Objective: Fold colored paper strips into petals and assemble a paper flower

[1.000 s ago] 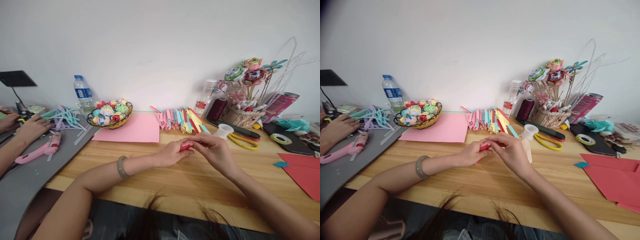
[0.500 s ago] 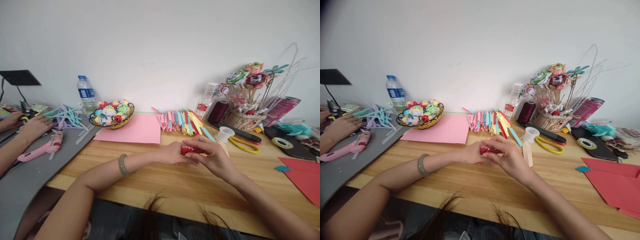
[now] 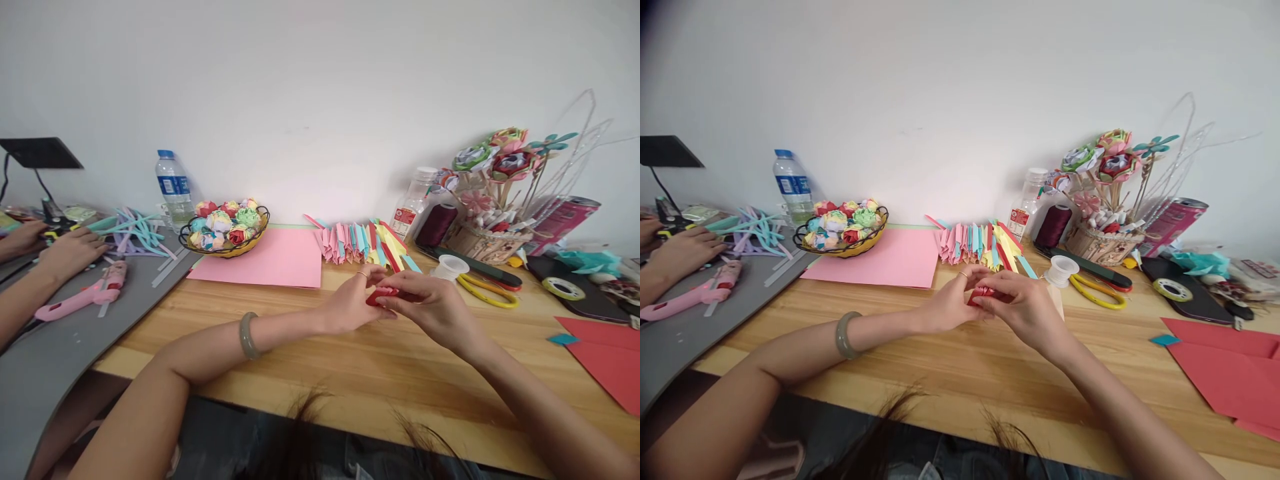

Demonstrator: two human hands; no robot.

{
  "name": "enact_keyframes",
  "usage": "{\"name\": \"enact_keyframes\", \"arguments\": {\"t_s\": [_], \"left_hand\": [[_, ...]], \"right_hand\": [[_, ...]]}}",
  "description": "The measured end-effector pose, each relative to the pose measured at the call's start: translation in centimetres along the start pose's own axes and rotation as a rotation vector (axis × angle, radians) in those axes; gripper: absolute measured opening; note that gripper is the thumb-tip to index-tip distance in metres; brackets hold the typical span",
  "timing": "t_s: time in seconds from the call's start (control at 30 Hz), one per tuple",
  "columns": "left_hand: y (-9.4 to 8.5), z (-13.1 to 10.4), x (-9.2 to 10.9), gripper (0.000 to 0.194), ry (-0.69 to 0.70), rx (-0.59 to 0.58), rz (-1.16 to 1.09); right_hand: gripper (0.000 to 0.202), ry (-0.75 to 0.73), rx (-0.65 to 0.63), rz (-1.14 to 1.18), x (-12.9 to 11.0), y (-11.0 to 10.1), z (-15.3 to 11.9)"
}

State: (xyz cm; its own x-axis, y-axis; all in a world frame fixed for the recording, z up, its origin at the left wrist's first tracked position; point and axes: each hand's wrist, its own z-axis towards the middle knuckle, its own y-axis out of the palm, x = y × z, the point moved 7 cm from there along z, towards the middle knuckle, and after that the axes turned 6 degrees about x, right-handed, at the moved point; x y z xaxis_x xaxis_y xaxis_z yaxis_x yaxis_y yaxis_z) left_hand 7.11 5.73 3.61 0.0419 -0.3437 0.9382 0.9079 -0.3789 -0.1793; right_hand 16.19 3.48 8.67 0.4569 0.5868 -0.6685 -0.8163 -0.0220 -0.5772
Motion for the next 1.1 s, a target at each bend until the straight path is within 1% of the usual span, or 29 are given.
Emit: {"name": "enact_keyframes", "arguments": {"t_s": [0.07,0.13,0.23,0.3,0.37,0.43,0.5,0.57,0.67,0.7,0.73,0.77,0.8,0.83,0.87,0.9,0.93,0.97,1.0,1.03,1.1], "left_hand": [[0.7,-0.2,0.0,0.067,0.013,-0.040,-0.103],[1.0,-0.2,0.1,0.063,0.022,-0.037,-0.150],[0.9,-0.1,0.5,0.047,0.049,-0.010,-0.148],[0.9,-0.1,0.5,0.031,0.049,-0.009,-0.138],[0.9,0.0,0.3,0.016,0.037,-0.033,-0.107],[1.0,-0.1,0.2,0.008,0.050,-0.083,-0.073],[1.2,-0.2,0.1,0.008,0.056,-0.137,-0.078],[1.3,-0.3,-0.2,0.017,-0.003,-0.170,-0.109],[1.4,-0.3,-0.8,0.026,-0.132,-0.169,-0.182],[1.4,-0.3,-0.8,0.027,-0.155,-0.162,-0.208],[1.5,-0.3,-0.9,0.028,-0.167,-0.156,-0.232],[1.5,-0.3,-0.9,0.029,-0.178,-0.155,-0.253],[1.6,-0.3,-1.0,0.029,-0.190,-0.156,-0.267],[1.7,-0.3,-1.1,0.029,-0.204,-0.159,-0.278],[1.8,-0.3,-1.2,0.029,-0.219,-0.160,-0.295],[1.8,-0.3,-1.3,0.029,-0.233,-0.162,-0.316],[1.8,-0.3,-1.5,0.029,-0.244,-0.162,-0.336],[1.8,-0.3,-1.5,0.029,-0.251,-0.163,-0.347],[1.8,-0.3,-1.6,0.029,-0.247,-0.164,-0.344],[1.8,-0.3,-1.5,0.028,-0.238,-0.162,-0.332],[1.7,-0.2,-1.5,0.029,-0.220,-0.156,-0.296]], "right_hand": [[0.016,0.012,-0.039,0.067,0.3,0.7,0.1],[0.015,0.006,-0.030,0.105,0.4,1.1,0.0],[0.018,-0.047,0.015,0.055,-0.1,1.4,-0.3],[0.028,-0.089,0.049,-0.017,-0.5,1.4,-0.6],[0.035,-0.148,0.066,-0.078,-1.1,1.4,-0.8],[0.034,-0.215,0.041,-0.130,-1.7,1.5,-0.9],[0.033,-0.268,0.011,-0.183,-2.2,1.5,-0.9],[0.040,-0.295,0.038,-0.231,-2.7,0.8,-0.8],[0.056,-0.314,0.205,-0.247,-3.5,-1.4,-1.0],[0.057,-0.325,0.231,-0.241,-3.7,-1.9,-1.2],[0.053,-0.347,0.202,-0.239,-4.0,-2.1,-1.4],[0.047,-0.362,0.138,-0.235,-4.3,-2.0,-1.5],[0.041,-0.360,0.070,-0.229,-4.4,-1.8,-1.6],[0.037,-0.335,0.040,-0.222,-4.4,-2.0,-1.6],[0.035,-0.291,0.070,-0.202,-4.3,-2.5,-1.5],[0.036,-0.242,0.163,-0.166,-4.2,-3.4,-1.3],[0.037,-0.205,0.291,-0.127,-4.1,-4.5,-1.2],[0.038,-0.193,0.373,-0.099,-4.1,-5.1,-1.2],[0.037,-0.204,0.367,-0.097,-4.1,-5.0,-1.1],[0.035,-0.232,0.276,-0.115,-4.3,-4.3,-0.8],[0.030,-0.283,0.018,-0.198,-4.2,-2.3,-0.7]]}}
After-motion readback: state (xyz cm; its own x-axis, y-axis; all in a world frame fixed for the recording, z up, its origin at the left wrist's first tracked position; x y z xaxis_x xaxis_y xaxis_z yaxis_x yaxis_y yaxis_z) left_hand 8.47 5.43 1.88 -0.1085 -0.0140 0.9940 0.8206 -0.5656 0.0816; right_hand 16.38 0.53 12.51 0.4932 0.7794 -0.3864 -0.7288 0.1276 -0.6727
